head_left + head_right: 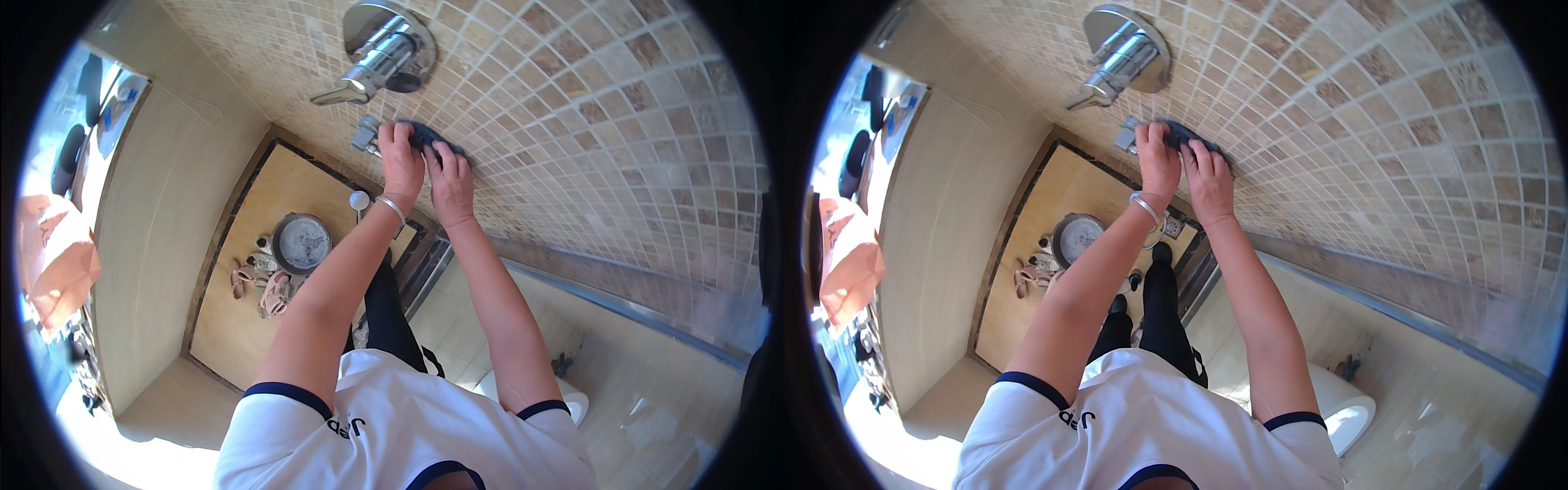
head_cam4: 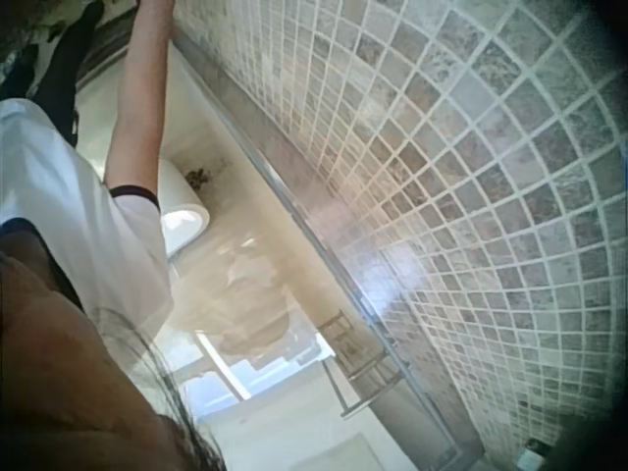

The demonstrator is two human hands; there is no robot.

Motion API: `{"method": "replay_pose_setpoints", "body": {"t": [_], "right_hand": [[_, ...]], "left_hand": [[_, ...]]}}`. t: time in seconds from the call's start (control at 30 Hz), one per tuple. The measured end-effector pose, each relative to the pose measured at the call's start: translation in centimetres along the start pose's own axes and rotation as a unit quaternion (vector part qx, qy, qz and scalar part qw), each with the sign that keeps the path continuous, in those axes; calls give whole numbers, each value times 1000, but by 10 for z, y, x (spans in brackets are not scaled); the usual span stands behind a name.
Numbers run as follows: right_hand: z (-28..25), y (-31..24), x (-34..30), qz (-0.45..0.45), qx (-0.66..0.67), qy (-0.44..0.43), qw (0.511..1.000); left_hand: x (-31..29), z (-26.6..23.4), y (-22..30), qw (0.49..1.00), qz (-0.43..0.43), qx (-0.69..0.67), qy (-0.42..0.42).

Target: The person wipes the tiled floor and walls of a bathroom using a gray cloth. They move around the shower area, cleaning the floor, walls, and glass door, then wipe the sink and faucet.

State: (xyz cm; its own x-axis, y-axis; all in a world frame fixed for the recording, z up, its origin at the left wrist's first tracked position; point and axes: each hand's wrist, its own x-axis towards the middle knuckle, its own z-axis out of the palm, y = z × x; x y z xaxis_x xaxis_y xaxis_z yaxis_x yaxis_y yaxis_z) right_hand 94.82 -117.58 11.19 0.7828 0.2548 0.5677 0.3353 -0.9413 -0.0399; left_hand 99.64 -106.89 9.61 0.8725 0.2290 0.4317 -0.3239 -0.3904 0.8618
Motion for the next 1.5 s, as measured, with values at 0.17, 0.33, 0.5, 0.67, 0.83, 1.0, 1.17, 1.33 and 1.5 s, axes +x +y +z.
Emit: {"method": "replay_pose_setpoints", "body": {"t": [0.17, 0.33, 0.5, 0.67, 0.83, 1.0, 1.17, 1.33, 1.5], "right_hand": [[-28, -6, 26, 131, 171, -25, 976], [-148, 9, 89, -39, -107, 217, 970], [-182, 24, 112, -33, -128, 258, 957], [-136, 35, 76, -82, -84, 127, 985], [-154, 18, 92, -72, -43, 104, 991], [-204, 24, 128, -83, -69, 208, 972], [-199, 28, 133, -102, -85, 221, 966], [-190, 28, 131, -89, -92, 246, 961], [-189, 35, 128, -88, -111, 245, 959]], "left_hand": [[10, -6, 27, 999, 1, -48, 17], [47, -18, 154, 970, 144, -183, 66], [73, -20, 198, 949, 220, -196, 113], [29, 0, 141, 980, 119, -123, 103], [36, -12, 142, 982, 122, -118, 83], [93, -27, 203, 951, 259, -112, 127], [88, -19, 196, 953, 243, -98, 154], [88, -22, 192, 953, 257, -96, 132], [89, -24, 195, 951, 269, -97, 115]]}}
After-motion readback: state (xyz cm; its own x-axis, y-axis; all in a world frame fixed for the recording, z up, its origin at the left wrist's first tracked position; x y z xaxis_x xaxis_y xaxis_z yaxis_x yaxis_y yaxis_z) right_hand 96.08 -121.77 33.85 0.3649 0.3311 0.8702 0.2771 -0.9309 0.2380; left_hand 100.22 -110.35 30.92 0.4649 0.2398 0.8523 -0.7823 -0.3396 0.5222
